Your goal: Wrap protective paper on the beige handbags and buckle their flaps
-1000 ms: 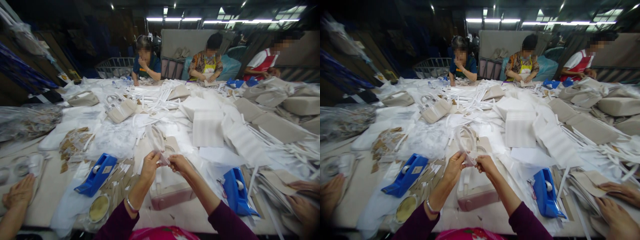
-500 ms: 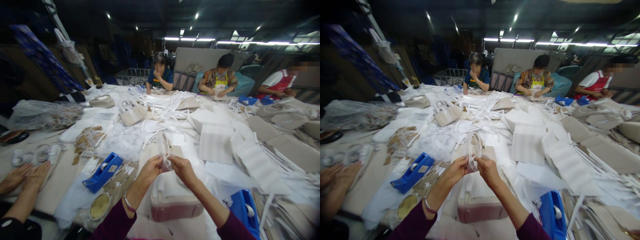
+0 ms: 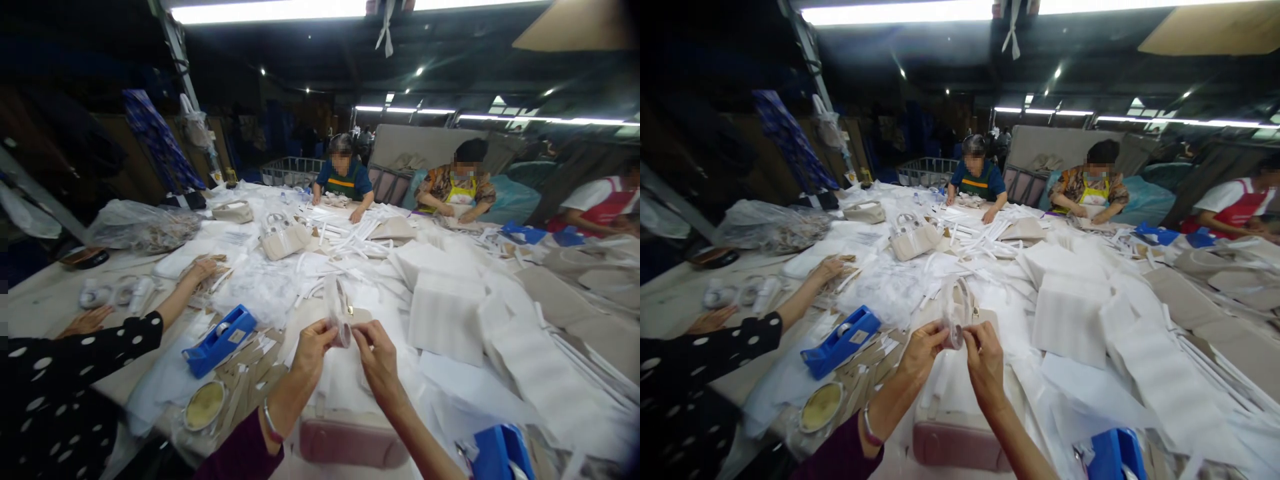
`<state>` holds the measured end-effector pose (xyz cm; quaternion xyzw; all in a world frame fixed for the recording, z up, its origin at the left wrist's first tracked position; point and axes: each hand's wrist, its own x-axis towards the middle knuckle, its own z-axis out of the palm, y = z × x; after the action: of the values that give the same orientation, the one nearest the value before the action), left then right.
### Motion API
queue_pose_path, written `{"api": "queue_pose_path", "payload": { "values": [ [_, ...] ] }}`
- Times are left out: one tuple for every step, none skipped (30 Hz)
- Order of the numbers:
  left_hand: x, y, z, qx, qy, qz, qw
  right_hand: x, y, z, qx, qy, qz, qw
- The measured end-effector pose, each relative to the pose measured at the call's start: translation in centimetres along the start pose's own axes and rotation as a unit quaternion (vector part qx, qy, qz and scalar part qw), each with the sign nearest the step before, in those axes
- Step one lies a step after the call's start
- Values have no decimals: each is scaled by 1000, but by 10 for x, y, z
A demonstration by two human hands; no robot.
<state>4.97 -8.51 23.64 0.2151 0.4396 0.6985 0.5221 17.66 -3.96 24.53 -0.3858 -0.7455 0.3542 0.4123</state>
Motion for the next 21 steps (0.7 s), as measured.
{"api": "queue_pose_path", "payload": {
  "values": [
    [0, -2, 2, 18, 15, 23, 999, -3, -3, 1, 15, -5, 23, 1000],
    [-1, -4, 3, 35, 29, 43, 998, -6, -5, 2, 28, -14, 43, 999],
    [-1, -7, 5, 49, 43, 56, 996, -7, -5, 3, 38, -22, 60, 997],
    [-1, -9, 7, 59, 56, 64, 995, -8, -4, 5, 46, -26, 73, 996],
    [0, -11, 8, 65, 66, 68, 993, -8, -3, 7, 51, -26, 83, 995],
    [0, -13, 10, 69, 73, 69, 993, -8, 0, 9, 56, -25, 89, 994],
    [0, -15, 11, 72, 78, 71, 992, -7, 3, 10, 63, -25, 96, 993],
    [1, -17, 12, 74, 83, 73, 991, -6, 6, 11, 73, -26, 103, 992],
    [1, -18, 14, 78, 88, 76, 990, -5, 9, 12, 85, -30, 111, 990],
    [1, -20, 15, 85, 92, 81, 989, -4, 11, 12, 98, -35, 121, 987],
    [2, -22, 15, 94, 94, 86, 987, -3, 12, 12, 112, -37, 131, 984],
    [2, -24, 16, 103, 97, 91, 986, -3, 13, 12, 125, -37, 141, 981],
    [2, -26, 17, 113, 101, 96, 984, -3, 13, 11, 137, -32, 150, 979],
    [1, -28, 18, 122, 105, 101, 982, -2, 12, 11, 148, -23, 157, 976],
    [1, -30, 20, 129, 107, 105, 980, -2, 11, 10, 160, -13, 165, 973],
    [0, -33, 21, 135, 108, 110, 979, -2, 11, 10, 174, -2, 174, 969],
    [-1, -36, 23, 140, 108, 114, 978, -2, 10, 9, 191, 5, 182, 965],
    [-2, -38, 25, 146, 106, 118, 976, -2, 11, 8, 209, 12, 189, 959],
    [-3, -40, 27, 153, 104, 120, 975, -2, 12, 7, 224, 17, 195, 955],
    [-4, -42, 29, 159, 102, 119, 975, -2, 13, 6, 234, 22, 196, 952],
    [-5, -43, 31, 162, 99, 115, 975, -1, 15, 4, 234, 28, 192, 953]
  ]
}}
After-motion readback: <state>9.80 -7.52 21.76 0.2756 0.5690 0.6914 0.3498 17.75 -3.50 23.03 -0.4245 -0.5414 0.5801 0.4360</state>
